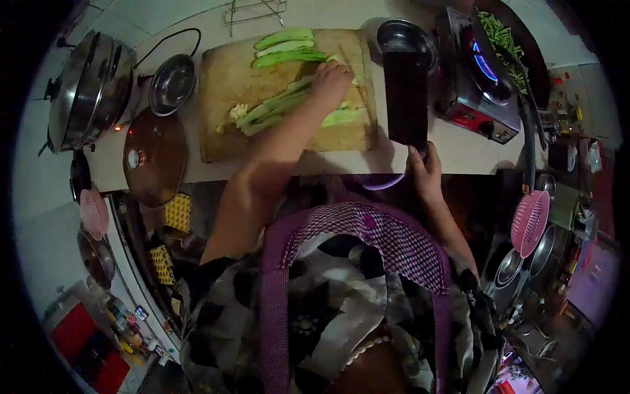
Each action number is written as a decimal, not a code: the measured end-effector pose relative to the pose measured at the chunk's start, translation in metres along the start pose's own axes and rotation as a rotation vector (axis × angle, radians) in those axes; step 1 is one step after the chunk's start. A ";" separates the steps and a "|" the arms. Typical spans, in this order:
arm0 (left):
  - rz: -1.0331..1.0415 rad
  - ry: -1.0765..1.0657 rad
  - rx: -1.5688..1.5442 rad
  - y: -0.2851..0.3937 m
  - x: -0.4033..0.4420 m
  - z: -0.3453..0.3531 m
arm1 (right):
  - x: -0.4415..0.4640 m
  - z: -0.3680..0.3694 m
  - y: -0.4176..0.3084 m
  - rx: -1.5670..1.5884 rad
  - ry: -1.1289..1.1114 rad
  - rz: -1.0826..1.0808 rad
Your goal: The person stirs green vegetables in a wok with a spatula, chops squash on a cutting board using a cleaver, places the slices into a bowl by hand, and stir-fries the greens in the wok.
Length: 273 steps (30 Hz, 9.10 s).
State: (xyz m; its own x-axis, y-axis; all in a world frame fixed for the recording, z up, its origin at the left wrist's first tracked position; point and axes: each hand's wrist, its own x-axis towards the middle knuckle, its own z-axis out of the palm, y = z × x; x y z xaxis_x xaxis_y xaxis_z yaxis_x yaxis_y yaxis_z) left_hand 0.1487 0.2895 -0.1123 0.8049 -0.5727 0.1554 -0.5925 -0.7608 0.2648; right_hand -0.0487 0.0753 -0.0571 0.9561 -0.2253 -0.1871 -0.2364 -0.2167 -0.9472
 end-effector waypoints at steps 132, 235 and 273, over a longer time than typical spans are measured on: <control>-0.240 0.118 -0.361 0.041 -0.116 0.005 | -0.028 0.011 -0.022 -0.825 -0.320 0.033; 0.131 -0.142 -0.106 -0.049 -0.102 -0.009 | -0.131 0.151 -0.025 -0.221 0.327 0.175; -0.272 0.137 -0.061 -0.004 -0.139 -0.003 | 0.044 0.067 -0.020 -0.725 -0.164 -0.172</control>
State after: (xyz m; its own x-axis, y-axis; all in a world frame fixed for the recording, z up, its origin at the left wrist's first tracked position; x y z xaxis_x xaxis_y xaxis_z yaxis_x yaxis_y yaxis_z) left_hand 0.0395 0.3733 -0.1324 0.9332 -0.3006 0.1971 -0.3548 -0.8584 0.3704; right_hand 0.0101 0.1335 -0.0638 0.9898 0.0002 -0.1424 -0.0817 -0.8183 -0.5689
